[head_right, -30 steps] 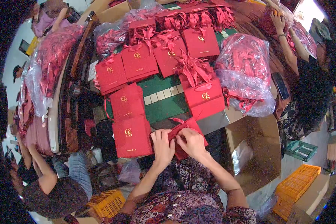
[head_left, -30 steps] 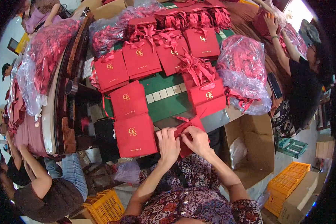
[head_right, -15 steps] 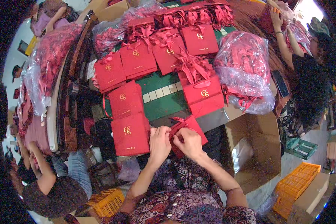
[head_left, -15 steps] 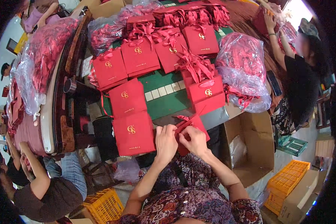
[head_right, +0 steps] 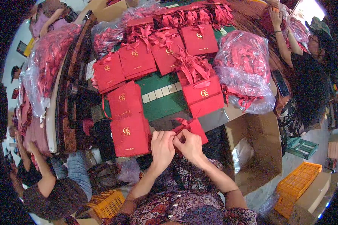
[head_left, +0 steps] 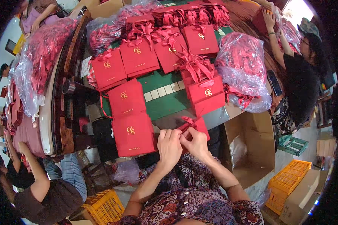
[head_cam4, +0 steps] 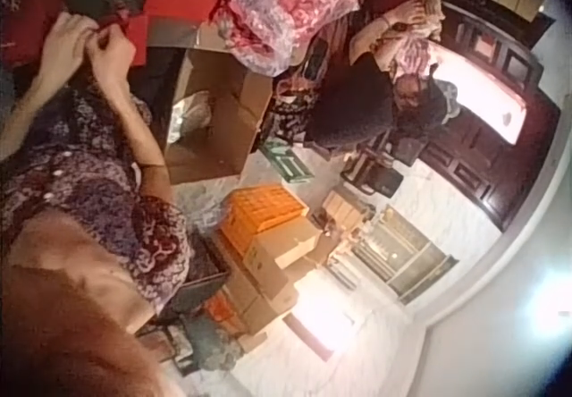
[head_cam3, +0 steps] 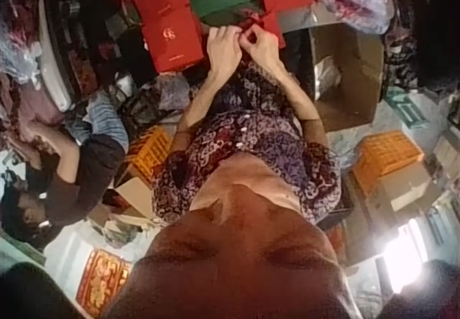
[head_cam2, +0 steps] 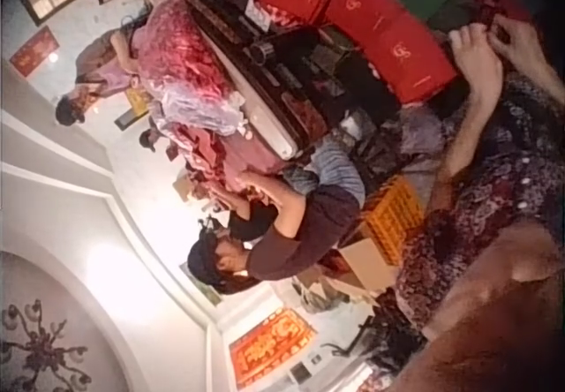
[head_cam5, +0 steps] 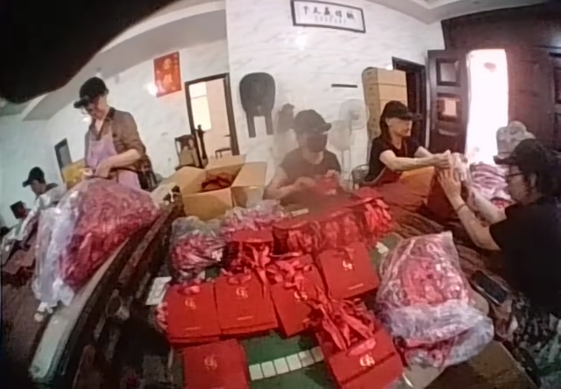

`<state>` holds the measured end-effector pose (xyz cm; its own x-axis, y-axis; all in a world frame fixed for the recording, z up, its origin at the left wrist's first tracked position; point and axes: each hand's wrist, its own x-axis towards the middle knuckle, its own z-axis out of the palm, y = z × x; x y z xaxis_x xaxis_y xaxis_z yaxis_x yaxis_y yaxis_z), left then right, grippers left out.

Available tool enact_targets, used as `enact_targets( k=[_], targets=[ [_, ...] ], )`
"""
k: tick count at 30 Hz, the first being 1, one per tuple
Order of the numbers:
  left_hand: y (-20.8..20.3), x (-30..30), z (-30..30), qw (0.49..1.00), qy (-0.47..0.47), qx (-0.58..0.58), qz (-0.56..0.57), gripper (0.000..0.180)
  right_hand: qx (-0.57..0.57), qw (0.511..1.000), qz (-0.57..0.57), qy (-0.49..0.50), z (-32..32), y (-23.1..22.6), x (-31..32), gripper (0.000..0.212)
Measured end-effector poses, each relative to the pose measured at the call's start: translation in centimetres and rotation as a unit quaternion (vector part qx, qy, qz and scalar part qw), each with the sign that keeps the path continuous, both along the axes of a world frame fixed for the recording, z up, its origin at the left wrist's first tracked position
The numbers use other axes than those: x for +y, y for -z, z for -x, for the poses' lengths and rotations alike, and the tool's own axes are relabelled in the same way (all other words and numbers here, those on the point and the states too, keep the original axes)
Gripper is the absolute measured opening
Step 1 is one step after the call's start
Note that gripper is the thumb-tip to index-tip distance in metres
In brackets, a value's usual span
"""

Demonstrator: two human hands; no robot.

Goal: The person attaches ribbon handles to small red gift bags by threading the ribbons and tying them by hand.

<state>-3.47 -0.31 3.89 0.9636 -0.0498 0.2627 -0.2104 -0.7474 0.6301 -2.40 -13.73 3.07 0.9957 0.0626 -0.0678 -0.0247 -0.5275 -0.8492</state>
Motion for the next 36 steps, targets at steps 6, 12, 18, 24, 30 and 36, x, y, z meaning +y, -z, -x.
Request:
enact_targets(
  k=[6, 12, 18, 24, 30, 36],
  targets=[
    [-0.2, 0.6, -0.7, 1.000, 0.010, 0.009, 0.027, 0.012, -0.065, 0.997, -0.023, -0.038, 0.0, 0.1, -0.4, 0.008],
    [0.3, 0.5, -0.7, 0.996, 0.001, 0.064, 0.069, 0.018, -0.175, 0.981, 0.043, -0.069, -1.6, -2.2, -1.6, 0.007],
    [0.9, -0.1, -0.3, 0.998, -0.004, -0.016, 0.061, 0.012, -0.198, 0.958, 0.145, -0.148, -3.1, -2.3, -2.5, 0.007],
    [0.7, 0.6, 0.1, 0.990, 0.103, -0.087, 0.029, 0.015, -0.053, 0.949, 0.071, -0.302, -4.9, -1.6, -4.5, 0.013],
    [1.1, 0.7, 0.2, 0.988, 0.116, -0.099, 0.035, 0.018, 0.004, 0.956, 0.003, -0.292, -5.7, -0.7, -4.8, 0.015],
    [0.9, 0.5, -0.4, 0.987, 0.122, -0.073, 0.070, 0.015, 0.119, 0.953, -0.218, -0.172, -5.6, 1.6, -4.1, 0.013]
  ],
)
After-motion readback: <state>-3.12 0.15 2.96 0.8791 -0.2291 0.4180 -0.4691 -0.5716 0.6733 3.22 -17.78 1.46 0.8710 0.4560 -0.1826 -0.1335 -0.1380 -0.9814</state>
